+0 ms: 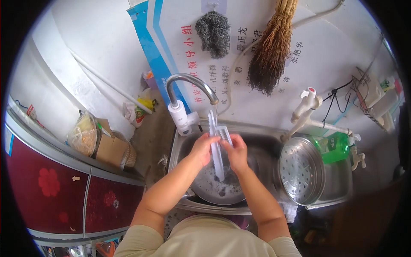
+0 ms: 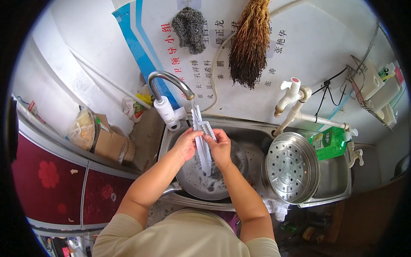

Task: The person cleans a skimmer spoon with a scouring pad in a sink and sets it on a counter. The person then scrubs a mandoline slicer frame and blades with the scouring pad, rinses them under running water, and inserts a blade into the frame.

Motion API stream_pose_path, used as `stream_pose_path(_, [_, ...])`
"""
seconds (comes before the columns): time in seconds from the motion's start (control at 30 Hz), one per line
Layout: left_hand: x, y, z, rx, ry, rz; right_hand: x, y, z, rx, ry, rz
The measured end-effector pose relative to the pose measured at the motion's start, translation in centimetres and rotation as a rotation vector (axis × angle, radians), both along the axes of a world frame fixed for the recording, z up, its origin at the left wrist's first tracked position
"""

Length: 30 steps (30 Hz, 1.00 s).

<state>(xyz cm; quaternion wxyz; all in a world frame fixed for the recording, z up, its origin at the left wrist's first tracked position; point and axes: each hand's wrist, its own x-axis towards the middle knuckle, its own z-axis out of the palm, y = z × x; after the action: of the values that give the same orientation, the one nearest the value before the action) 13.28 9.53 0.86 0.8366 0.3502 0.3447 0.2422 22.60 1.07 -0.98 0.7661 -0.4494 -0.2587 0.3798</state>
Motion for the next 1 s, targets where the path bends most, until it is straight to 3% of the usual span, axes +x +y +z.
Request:
stream_pose_path(0.37, [0.9, -0.3, 0.0, -0.106, -0.007, 0.091, -0.7, 1.0, -0.4, -0.023, -0.016, -0.137])
stream_pose_path(0.77, [1.8, 0.0, -1.3, -0.118, -0.031, 0.173, -0.5, 1.3, -1.1, -0.114, -0.095, -0.106])
stream_pose_path(1.0, [1.8, -0.1, -1.2, -0.152, -0.085, 0.216, 0.0, 1.4, -1.7, -0.059, 0.158, -0.004])
